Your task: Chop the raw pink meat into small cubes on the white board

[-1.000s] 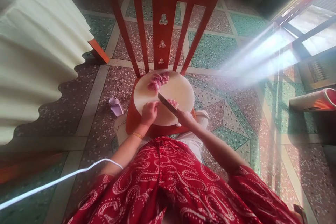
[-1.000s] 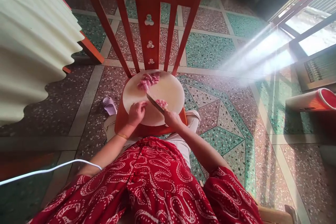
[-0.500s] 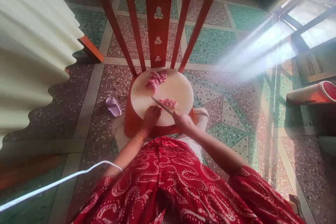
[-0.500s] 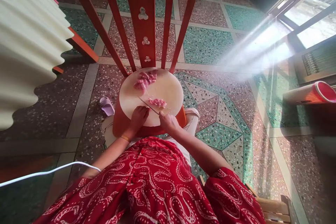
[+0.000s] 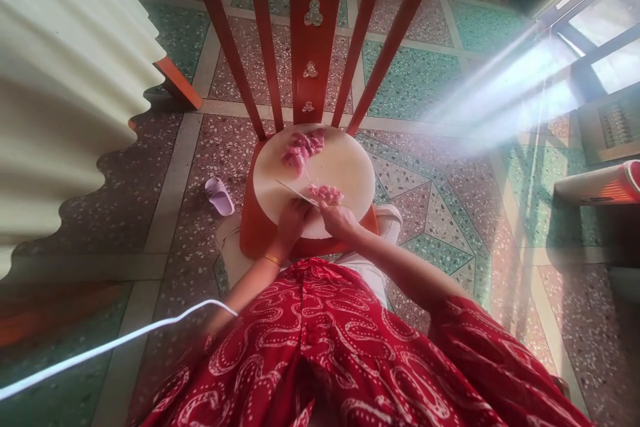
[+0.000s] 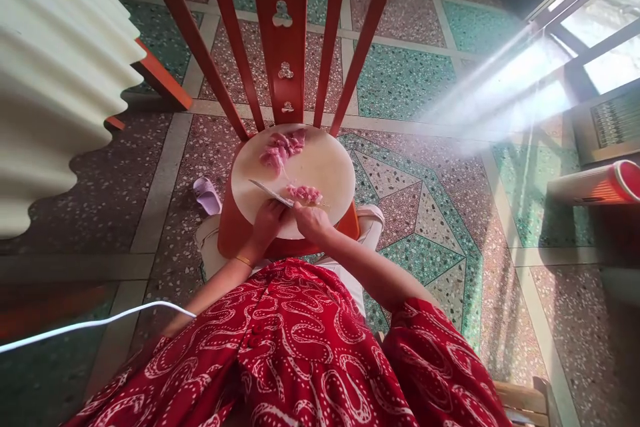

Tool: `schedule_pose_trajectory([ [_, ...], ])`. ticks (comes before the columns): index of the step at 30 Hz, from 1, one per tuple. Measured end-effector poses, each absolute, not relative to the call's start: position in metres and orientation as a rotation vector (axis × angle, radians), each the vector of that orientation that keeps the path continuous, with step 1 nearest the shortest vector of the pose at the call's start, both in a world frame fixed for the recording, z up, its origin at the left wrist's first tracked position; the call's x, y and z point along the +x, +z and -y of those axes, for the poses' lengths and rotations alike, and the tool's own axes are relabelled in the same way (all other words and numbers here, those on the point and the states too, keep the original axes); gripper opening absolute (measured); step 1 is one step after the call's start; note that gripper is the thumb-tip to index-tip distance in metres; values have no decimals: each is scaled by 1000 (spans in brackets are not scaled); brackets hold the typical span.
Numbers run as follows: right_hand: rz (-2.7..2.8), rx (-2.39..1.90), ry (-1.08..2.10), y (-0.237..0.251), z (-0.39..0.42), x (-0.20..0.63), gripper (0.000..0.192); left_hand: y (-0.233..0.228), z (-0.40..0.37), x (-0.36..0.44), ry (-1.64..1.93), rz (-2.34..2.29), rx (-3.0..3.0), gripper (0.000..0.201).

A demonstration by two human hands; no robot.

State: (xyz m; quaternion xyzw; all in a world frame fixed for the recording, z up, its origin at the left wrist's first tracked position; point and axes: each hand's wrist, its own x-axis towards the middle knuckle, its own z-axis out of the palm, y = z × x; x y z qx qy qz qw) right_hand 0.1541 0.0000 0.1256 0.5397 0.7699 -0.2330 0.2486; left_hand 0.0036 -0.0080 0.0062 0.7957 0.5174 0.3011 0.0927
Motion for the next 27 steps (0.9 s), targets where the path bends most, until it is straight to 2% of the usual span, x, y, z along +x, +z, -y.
schedule_pose_trajectory([
  [5, -2046, 1527, -587, 119, 17, 186, 33, 4, 7, 2, 920, -1488, 2303, 20],
  [11, -2258, 1583, -624, 104, -4, 151, 48, 8, 9, 3, 964, -1467, 2303, 20],
  [14, -2237, 1583, -611, 104, -6, 158, 49, 9, 10, 3, 948, -1486, 2303, 20],
  [19, -2121, 1614, -538, 121, 11, 190, 40, 5, 8, 1, 899, -1488, 2324, 21],
  [23, -2076, 1585, -567, 133, 22, 186, 31, 4, 8, 3, 885, -1523, 2324, 19],
  [27, -2072, 1545, -604, 130, 16, 167, 36, 4, 8, 4, 894, -1499, 2310, 19],
])
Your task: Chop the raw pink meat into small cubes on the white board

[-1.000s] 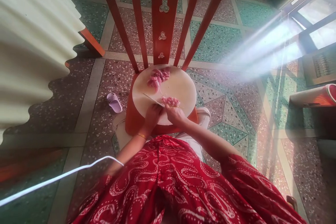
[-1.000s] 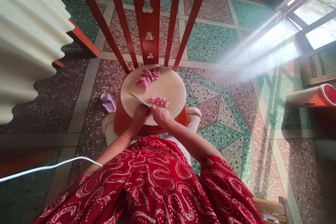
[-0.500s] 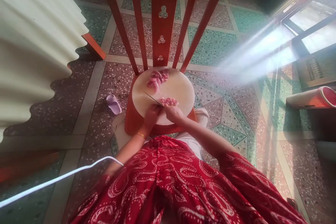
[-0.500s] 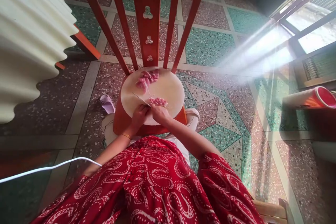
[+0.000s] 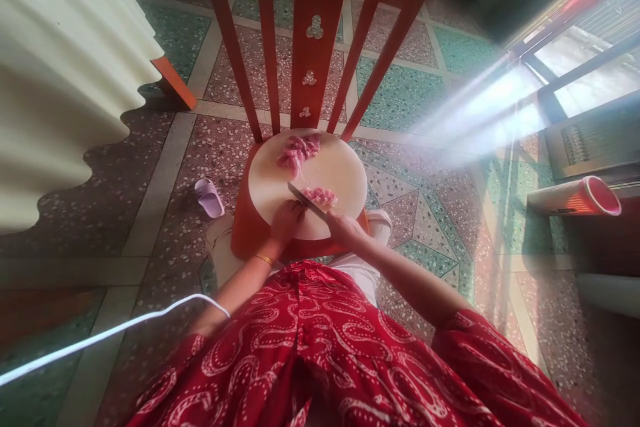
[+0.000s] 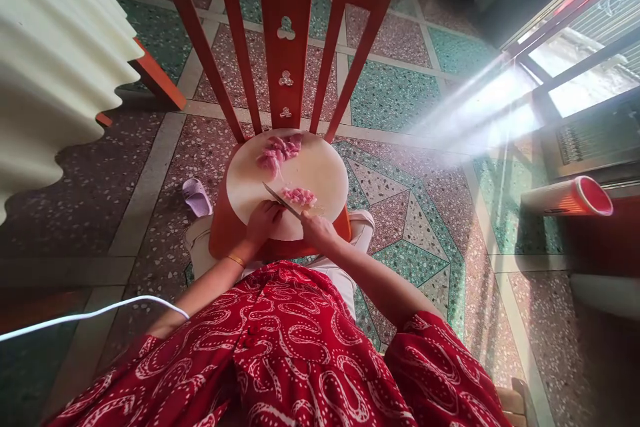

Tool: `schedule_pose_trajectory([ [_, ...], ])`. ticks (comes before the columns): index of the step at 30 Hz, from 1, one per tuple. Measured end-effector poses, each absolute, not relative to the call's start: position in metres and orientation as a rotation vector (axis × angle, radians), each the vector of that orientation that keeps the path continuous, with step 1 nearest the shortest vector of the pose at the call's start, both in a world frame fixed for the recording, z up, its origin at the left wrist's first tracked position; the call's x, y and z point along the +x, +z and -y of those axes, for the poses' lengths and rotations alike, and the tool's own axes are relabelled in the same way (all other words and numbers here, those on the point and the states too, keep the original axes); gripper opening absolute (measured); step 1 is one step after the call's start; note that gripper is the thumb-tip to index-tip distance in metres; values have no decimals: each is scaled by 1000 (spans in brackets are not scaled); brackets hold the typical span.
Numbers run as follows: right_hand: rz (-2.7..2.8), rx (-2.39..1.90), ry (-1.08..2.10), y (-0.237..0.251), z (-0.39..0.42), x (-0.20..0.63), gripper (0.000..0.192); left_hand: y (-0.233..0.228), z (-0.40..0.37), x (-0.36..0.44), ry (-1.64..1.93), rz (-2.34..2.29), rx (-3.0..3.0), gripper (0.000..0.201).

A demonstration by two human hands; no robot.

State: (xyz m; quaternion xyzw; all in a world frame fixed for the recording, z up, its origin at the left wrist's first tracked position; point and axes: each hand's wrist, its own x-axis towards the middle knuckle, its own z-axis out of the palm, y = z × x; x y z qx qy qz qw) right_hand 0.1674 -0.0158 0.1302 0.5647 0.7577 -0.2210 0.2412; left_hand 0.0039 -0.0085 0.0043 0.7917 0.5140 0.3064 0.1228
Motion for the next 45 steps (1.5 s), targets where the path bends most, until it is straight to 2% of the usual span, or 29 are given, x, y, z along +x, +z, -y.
schedule_pose_trajectory([
  [4, -2215, 1552, -605, 114, -6, 139, 56, 4, 7, 3, 921, -1465, 2306, 19],
  [6, -2263, 1563, -578, 107, -12, 129, 59, 5, 7, 3, 917, -1478, 2308, 19],
  [10, -2211, 1533, -604, 104, -3, 149, 54, 5, 9, 2, 943, -1503, 2305, 19],
  [14, -2105, 1554, -568, 113, 16, 188, 33, 2, 9, 0, 967, -1488, 2298, 20],
  [16, -2090, 1588, -517, 118, 22, 196, 29, 2, 9, -1, 978, -1491, 2283, 20],
  [22, -2124, 1553, -580, 127, 25, 181, 32, 2, 13, -1, 983, -1518, 2254, 20],
  [27, -2123, 1520, -632, 120, 6, 157, 53, -1, 11, -1, 944, -1480, 2258, 19],
  [30, -2208, 1533, -636, 108, -14, 135, 59, 1, 11, -1, 950, -1494, 2260, 18],
  [36, -2236, 1531, -657, 103, -9, 151, 56, 7, 12, -2, 919, -1519, 2257, 18],
  [42, -2096, 1560, -533, 118, 20, 197, 35, 3, 11, -2, 880, -1528, 2274, 19],
  [45, -2153, 1512, -531, 121, 22, 192, 36, 3, 12, 0, 884, -1554, 2272, 20],
])
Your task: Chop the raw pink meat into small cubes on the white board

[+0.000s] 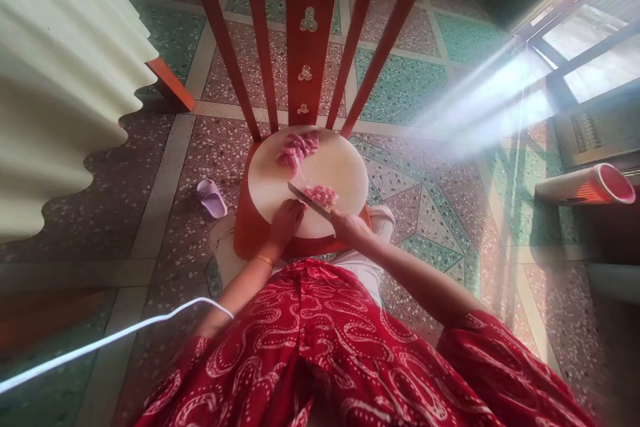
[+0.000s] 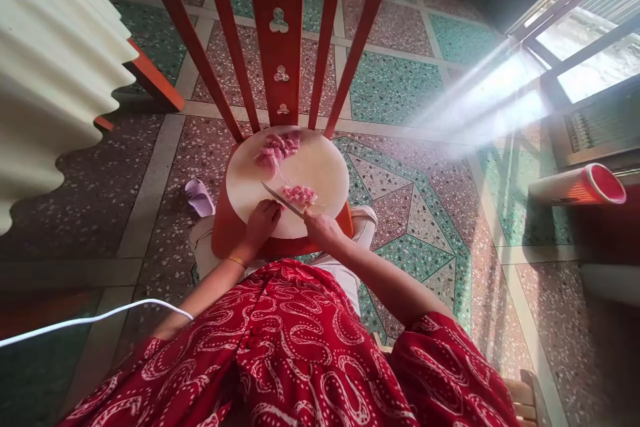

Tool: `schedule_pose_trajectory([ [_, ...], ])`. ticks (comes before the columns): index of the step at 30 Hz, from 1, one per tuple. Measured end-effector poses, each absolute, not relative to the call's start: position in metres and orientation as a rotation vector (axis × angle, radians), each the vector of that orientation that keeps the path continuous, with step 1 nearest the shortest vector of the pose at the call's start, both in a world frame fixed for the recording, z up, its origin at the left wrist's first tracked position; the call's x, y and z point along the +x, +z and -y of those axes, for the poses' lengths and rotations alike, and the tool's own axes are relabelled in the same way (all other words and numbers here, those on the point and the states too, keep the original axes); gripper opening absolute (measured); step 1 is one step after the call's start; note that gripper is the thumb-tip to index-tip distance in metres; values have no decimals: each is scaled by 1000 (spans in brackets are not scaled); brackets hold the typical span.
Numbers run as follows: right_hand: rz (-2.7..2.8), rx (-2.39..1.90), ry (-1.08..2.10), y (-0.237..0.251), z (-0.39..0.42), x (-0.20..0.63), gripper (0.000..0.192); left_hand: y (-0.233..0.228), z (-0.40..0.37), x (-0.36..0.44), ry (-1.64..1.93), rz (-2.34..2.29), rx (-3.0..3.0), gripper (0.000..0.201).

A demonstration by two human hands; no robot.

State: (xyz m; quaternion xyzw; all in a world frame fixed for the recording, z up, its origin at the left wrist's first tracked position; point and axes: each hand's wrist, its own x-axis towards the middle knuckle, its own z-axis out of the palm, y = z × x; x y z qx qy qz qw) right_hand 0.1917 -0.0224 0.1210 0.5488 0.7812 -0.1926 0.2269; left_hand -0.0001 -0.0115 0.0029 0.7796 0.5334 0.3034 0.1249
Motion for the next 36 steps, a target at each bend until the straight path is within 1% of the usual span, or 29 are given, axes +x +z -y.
schedule_pose_trajectory([
  [7, -2187, 1513, -633, 110, 1, 157, 48, 4, 11, -1, 935, -1498, 2281, 18],
  [13, -2302, 1527, -631, 99, -18, 123, 42, 1, 10, -1, 891, -1532, 2298, 17],
  [18, -2196, 1529, -628, 107, 3, 164, 42, 0, 10, -2, 925, -1519, 2248, 19],
  [21, -2170, 1583, -545, 117, 12, 189, 43, 0, 12, -3, 913, -1528, 2236, 20],
  [23, -2184, 1623, -505, 123, 16, 192, 46, 1, 13, -4, 943, -1550, 2228, 19],
  [26, -2203, 1608, -559, 129, 21, 184, 49, 4, 17, -5, 979, -1587, 2222, 19],
  [28, -2188, 1585, -607, 130, 25, 177, 45, 5, 18, -5, 952, -1580, 2231, 20],
  [32, -2134, 1549, -613, 129, 24, 167, 28, 2, 17, -5, 904, -1519, 2236, 20],
  [34, -2145, 1518, -598, 125, 17, 158, 27, -1, 15, -5, 908, -1517, 2233, 19],
  [36, -2209, 1503, -594, 119, 7, 144, 29, -3, 13, -5, 916, -1527, 2238, 18],
])
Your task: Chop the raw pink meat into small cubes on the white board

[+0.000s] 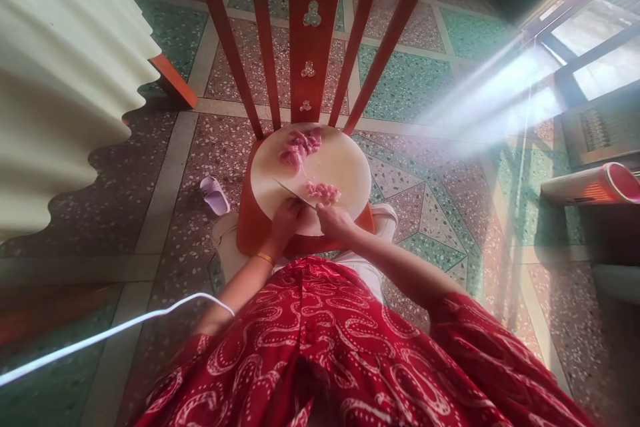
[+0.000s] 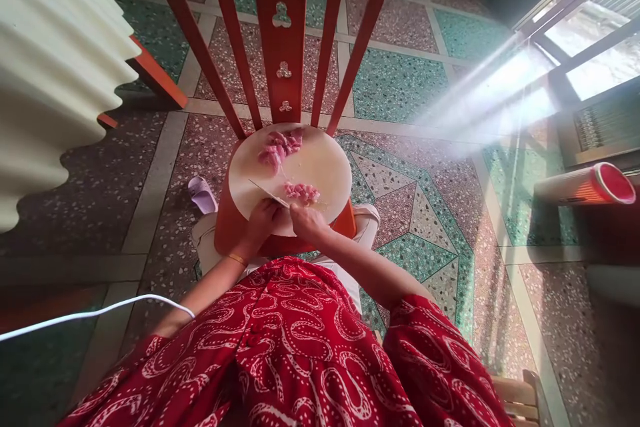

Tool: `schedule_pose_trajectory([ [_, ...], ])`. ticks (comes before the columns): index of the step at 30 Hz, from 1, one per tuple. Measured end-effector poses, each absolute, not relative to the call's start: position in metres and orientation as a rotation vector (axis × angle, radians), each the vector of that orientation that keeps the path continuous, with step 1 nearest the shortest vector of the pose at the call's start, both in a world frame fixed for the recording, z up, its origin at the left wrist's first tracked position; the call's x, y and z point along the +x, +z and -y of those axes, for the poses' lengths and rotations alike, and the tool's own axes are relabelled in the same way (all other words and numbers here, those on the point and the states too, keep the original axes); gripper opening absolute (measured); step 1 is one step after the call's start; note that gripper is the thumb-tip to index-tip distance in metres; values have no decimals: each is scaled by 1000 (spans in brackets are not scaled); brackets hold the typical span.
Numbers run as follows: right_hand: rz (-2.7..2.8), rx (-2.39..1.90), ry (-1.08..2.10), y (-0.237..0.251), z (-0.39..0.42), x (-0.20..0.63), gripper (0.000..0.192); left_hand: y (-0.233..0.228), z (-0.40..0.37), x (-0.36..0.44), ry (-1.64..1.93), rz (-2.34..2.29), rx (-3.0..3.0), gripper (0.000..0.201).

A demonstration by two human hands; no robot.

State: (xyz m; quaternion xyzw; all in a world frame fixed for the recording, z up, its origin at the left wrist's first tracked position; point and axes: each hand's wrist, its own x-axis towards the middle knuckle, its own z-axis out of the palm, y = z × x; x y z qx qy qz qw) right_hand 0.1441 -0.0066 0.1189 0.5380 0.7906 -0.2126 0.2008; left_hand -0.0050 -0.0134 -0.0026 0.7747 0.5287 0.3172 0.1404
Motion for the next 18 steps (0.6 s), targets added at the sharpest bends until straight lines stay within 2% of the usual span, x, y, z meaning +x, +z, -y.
schedule_pose_trajectory([
  [5, -2305, 1505, -616, 108, -7, 123, 30, 0, 13, -6, 902, -1537, 2284, 18],
  [9, -2234, 1530, -641, 111, 5, 154, 34, 1, 14, -7, 935, -1539, 2267, 20],
  [13, -2160, 1617, -599, 118, 17, 182, 48, 0, 16, -7, 956, -1540, 2258, 20],
  [18, -2211, 1559, -657, 122, 24, 173, 62, 1, 20, -8, 1023, -1556, 2199, 20],
])
